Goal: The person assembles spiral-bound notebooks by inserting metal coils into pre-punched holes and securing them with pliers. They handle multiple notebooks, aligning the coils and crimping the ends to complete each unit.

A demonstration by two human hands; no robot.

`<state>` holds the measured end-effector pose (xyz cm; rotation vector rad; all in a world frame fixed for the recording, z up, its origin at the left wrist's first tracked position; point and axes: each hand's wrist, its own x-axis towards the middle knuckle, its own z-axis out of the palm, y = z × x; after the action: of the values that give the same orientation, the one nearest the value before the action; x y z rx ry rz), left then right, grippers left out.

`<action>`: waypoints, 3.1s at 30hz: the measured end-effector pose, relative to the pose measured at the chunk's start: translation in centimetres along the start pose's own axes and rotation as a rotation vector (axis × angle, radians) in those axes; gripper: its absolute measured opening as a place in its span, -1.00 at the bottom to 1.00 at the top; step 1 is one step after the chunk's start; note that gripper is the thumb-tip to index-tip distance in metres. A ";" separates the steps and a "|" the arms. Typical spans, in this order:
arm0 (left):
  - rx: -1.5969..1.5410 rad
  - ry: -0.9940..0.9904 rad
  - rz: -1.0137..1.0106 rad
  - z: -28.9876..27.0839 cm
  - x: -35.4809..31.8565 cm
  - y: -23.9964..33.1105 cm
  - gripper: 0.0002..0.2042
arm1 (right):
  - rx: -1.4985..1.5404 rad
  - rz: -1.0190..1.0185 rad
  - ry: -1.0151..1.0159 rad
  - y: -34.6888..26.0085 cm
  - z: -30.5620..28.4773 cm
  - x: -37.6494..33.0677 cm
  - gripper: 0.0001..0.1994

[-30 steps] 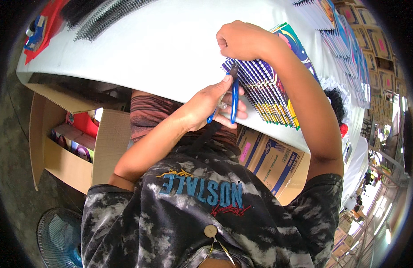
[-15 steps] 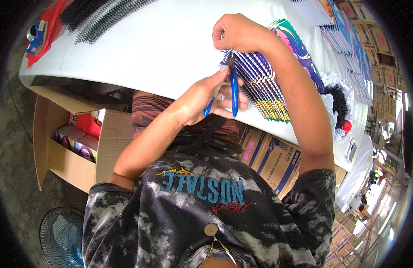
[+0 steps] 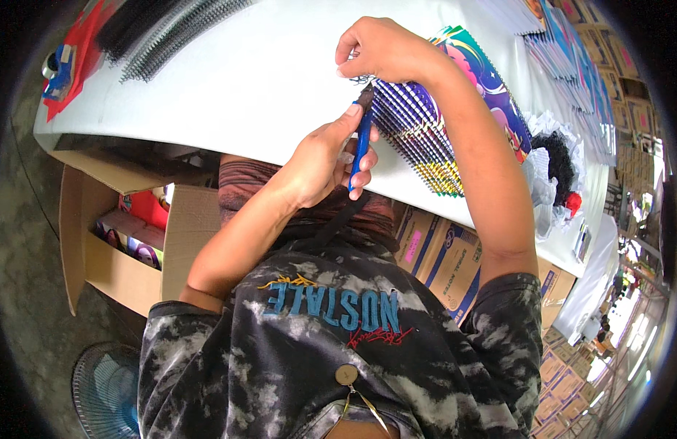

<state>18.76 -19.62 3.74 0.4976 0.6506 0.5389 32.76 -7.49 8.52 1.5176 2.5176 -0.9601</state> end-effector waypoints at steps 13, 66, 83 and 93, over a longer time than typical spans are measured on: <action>0.079 -0.036 0.016 0.8 -0.8 0.0 -0.43 | 0.156 -0.032 0.077 0.7 0.2 0.5 -0.74; -0.002 -0.090 0.089 1.5 -1.0 1.2 -0.47 | 0.583 -0.150 0.416 1.0 -0.2 -0.2 -0.73; -0.172 0.079 0.075 -4.7 -2.0 -1.5 -0.52 | -0.594 0.767 1.427 20.7 -2.8 -25.5 -0.66; -0.082 -0.181 0.031 -1.0 -1.1 -0.4 -0.40 | -0.069 -0.086 0.659 -0.1 2.5 -13.3 -0.57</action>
<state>17.48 -20.32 3.23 0.4732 0.4468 0.5406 38.95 -19.26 11.13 1.9684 3.0102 -0.4026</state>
